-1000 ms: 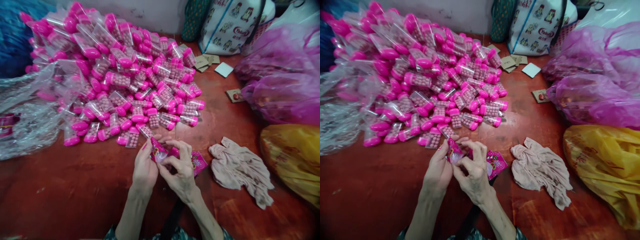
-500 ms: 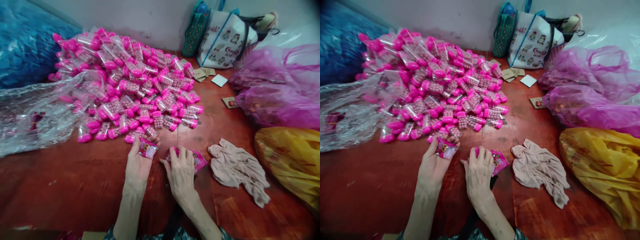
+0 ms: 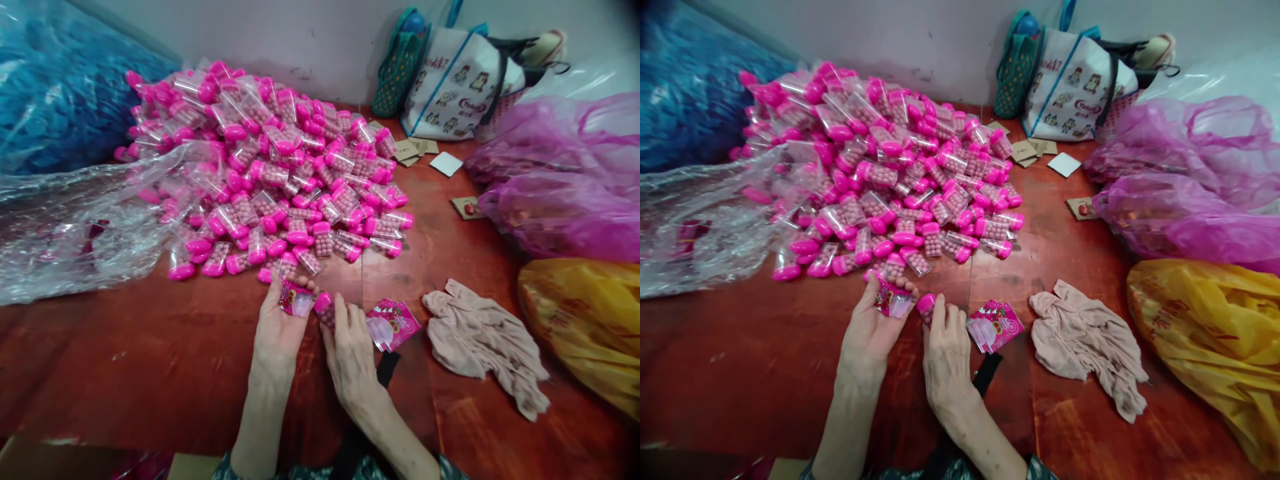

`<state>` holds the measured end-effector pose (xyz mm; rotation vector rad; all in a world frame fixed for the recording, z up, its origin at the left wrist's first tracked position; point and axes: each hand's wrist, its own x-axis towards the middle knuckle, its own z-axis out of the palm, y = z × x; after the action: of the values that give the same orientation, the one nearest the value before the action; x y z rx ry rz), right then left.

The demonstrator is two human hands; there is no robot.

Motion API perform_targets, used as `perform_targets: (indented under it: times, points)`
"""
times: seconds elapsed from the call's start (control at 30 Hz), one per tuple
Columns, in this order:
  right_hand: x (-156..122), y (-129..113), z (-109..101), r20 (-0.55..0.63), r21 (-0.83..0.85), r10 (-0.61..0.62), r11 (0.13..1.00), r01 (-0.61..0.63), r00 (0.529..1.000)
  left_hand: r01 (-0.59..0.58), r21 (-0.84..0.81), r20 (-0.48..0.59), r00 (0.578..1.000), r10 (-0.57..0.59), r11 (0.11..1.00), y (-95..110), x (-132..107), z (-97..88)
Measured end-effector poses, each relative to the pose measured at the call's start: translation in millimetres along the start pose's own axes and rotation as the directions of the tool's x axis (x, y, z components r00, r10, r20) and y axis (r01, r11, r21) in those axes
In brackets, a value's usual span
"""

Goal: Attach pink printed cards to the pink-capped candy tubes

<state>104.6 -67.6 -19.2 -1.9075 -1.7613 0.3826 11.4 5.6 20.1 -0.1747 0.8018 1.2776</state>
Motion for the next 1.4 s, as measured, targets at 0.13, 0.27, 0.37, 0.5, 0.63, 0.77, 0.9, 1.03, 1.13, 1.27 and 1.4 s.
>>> perform_targets:
  times: [0.13, 0.27, 0.37, 0.5, 0.63, 0.77, 0.9, 1.03, 1.13, 1.27, 1.4]
  points:
    - [5, 3, -13, -0.016, 0.332, 0.115, 0.937, -0.103, 0.993, -0.029, 0.004, 0.030, 0.999, 0.029, 1.000, -2, 3, -1.7]
    - [7, 2, -31, 0.118, 0.570, 0.275, 0.768, -0.292, 0.954, -0.130, 0.080, -0.001, 0.991, 0.131, 0.988, -7, 4, 0.0]
    - [6, -3, -37, 0.258, 0.672, 0.313, 0.622, -0.403, 0.914, -0.183, 0.123, 0.004, 0.983, 0.184, 0.975, -12, 3, 3.0]
    - [7, -9, -33, 0.352, 0.732, 0.288, 0.509, -0.453, 0.891, -0.132, 0.146, 0.024, 0.991, 0.130, 0.980, -18, 0, 5.4]
    - [9, -8, -29, 0.409, 0.766, 0.267, 0.419, -0.487, 0.873, -0.159, 0.202, 0.018, 0.987, 0.159, 0.966, -23, -1, 4.6]
    - [10, -3, -27, 0.467, 0.783, 0.233, 0.340, -0.521, 0.853, -0.173, 0.224, 0.087, 0.984, 0.157, 0.959, -25, 1, 3.7]
    - [11, 0, -26, 0.508, 0.799, 0.199, 0.254, -0.545, 0.838, -0.141, 0.219, 0.090, 0.988, 0.124, 0.965, -26, 1, 3.7]
    - [12, 4, -24, 0.566, 0.802, 0.138, 0.138, -0.581, 0.813, -0.124, 0.238, 0.086, 0.991, 0.106, 0.963, -25, 2, 3.6]
    - [12, 6, -23, 0.576, 0.801, 0.112, 0.118, -0.587, 0.809, -0.111, 0.244, 0.076, 0.993, 0.095, 0.963, -24, 2, 3.6]
    - [12, 3, -22, 0.458, 0.820, 0.144, 0.313, -0.480, 0.877, -0.100, 0.270, 0.053, 0.995, 0.089, 0.958, -24, 2, 2.0]
    - [10, 0, -18, 0.369, 0.812, 0.175, 0.418, -0.408, 0.913, -0.125, 0.334, 0.091, 0.991, 0.100, 0.934, -28, 1, -1.6]
